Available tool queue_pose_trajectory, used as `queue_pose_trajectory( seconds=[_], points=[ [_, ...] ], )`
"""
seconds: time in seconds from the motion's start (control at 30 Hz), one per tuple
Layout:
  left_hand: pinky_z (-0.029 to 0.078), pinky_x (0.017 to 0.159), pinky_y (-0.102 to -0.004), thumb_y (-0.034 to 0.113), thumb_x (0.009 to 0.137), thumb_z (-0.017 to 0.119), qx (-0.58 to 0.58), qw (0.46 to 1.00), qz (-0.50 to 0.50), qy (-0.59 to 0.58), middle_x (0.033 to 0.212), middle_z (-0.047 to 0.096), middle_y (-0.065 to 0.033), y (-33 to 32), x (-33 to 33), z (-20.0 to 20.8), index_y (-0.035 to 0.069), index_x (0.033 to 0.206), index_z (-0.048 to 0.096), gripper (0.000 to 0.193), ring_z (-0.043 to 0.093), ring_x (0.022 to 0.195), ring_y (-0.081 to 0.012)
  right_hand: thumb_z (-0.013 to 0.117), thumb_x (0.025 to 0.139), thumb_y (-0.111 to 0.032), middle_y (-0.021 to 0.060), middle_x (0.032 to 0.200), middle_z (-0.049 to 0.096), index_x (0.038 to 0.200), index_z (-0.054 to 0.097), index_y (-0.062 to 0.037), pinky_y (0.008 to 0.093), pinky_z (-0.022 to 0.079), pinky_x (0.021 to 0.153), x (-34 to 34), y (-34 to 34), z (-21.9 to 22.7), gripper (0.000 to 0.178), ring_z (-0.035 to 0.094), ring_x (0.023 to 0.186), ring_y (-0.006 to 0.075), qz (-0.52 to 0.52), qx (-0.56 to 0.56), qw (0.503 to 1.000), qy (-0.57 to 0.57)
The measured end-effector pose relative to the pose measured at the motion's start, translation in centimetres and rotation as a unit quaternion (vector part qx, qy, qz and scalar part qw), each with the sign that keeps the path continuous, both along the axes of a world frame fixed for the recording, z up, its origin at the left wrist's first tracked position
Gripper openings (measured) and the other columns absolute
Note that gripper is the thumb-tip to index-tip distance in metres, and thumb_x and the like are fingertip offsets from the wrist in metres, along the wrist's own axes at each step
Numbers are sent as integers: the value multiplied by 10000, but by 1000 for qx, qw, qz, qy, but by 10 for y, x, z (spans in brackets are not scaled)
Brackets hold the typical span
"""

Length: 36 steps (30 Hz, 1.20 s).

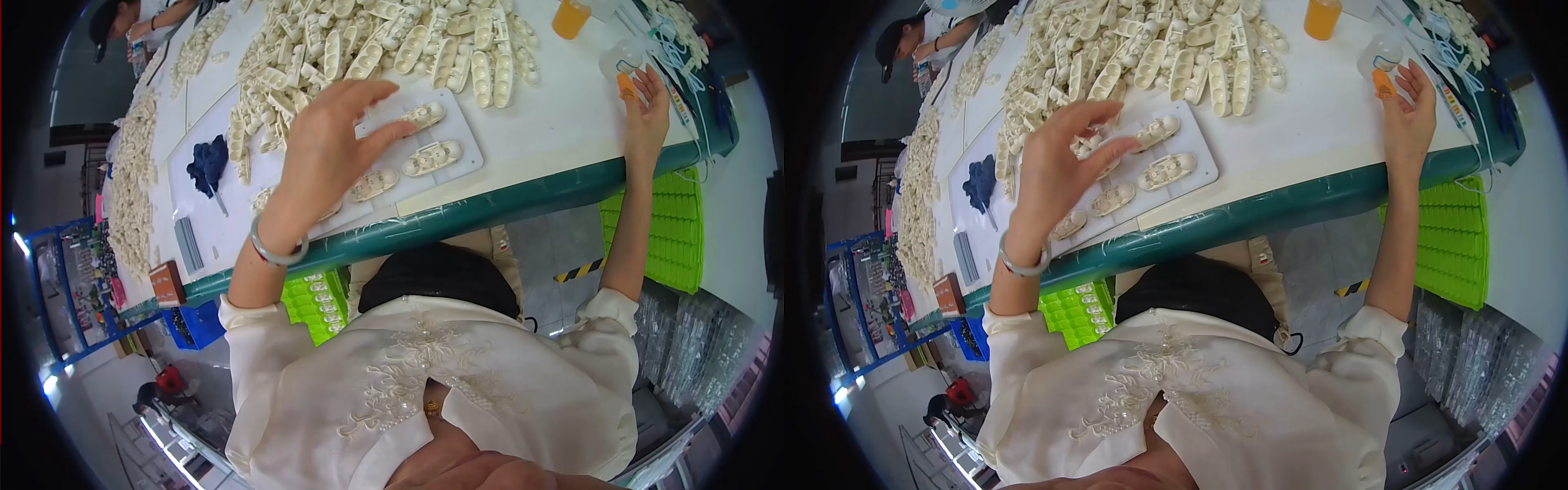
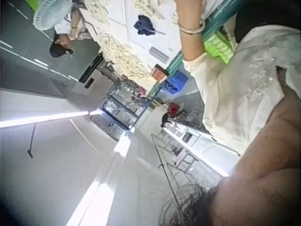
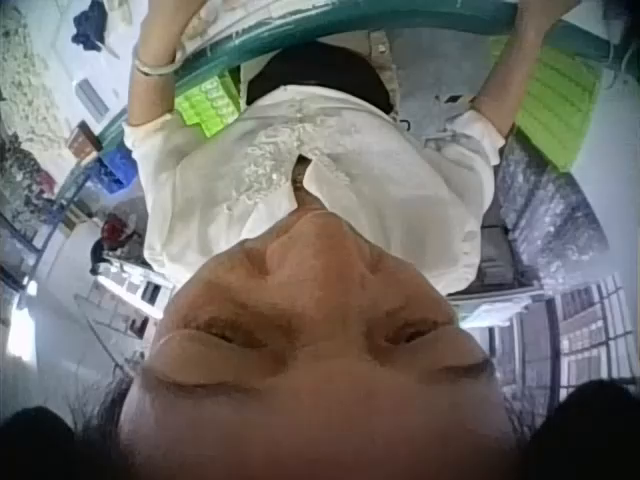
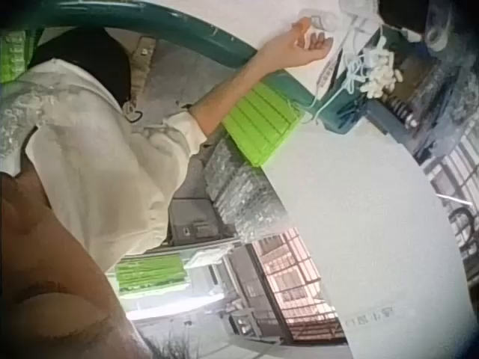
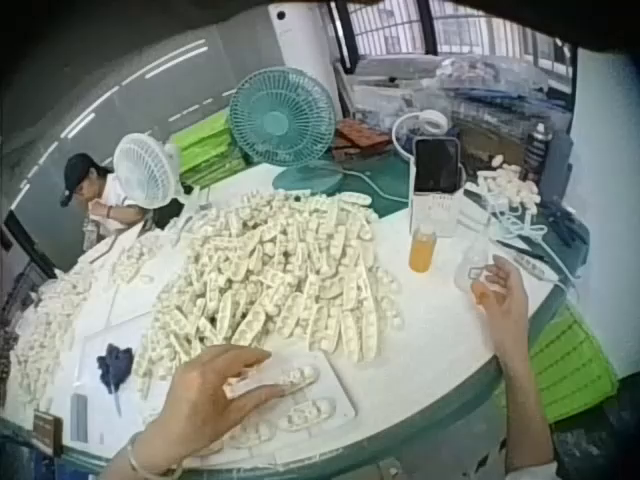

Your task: The worker is assembling small white plastic components by placing them into a tray, applying adhesive from a bottle, and using a craft knife for precision work.

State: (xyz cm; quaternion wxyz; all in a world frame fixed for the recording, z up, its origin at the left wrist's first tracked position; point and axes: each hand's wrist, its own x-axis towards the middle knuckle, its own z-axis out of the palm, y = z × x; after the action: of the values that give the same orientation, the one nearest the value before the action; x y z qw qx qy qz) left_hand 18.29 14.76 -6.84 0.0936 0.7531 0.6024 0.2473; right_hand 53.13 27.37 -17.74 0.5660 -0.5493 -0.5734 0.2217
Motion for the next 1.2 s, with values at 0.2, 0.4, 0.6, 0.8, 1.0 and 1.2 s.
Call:
queue_pose_trajectory(
  seconds=[0.2,0.4,0.6,0.8,1.0,1.2],
  points=[
    [511,721,-301,155,739,759,-53,995,-82,-15,925,676,-130,17,-1,-14,21,1029,660,334,654,808,-217,593,870,-55,147,1231,524,1297,432,33,297,454,923,1,2,5,465,515,1121,194,-1,-10,1000,-10],
    [518,695,-311,150,743,748,-76,992,-90,-36,905,672,-129,19,0,-21,20,1018,657,317,657,774,-230,664,826,-78,106,1171,557,1266,475,5,271,472,859,7,6,-7,486,550,1023,161,28,9,998,52],
    [521,703,-316,179,734,759,3,991,-134,20,902,666,-141,52,20,5,2,1009,645,347,652,765,-258,752,747,-125,107,1159,564,1284,452,-21,277,467,834,-4,-3,-1,624,541,1033,172,-12,-18,999,-29],
    [511,684,-333,282,760,728,13,966,-253,51,819,657,-141,124,70,11,-13,938,639,355,637,745,-285,779,732,-264,189,1249,498,1343,367,27,344,438,912,-13,24,-1,792,519,1085,279,-40,-18,985,-168],
    [503,740,-371,301,752,719,70,974,-206,68,862,668,-129,102,43,28,14,955,657,357,636,820,-306,655,862,-154,63,967,598,1113,537,0,260,454,754,0,34,1,317,549,877,125,45,21,998,-45],
    [514,752,-343,276,787,714,34,989,-122,78,884,679,-113,42,-69,38,20,979,660,325,651,837,-258,525,937,-210,191,1263,525,1287,427,-5,330,500,844,68,46,-31,417,591,1036,245,162,23,965,204]
  ],
)
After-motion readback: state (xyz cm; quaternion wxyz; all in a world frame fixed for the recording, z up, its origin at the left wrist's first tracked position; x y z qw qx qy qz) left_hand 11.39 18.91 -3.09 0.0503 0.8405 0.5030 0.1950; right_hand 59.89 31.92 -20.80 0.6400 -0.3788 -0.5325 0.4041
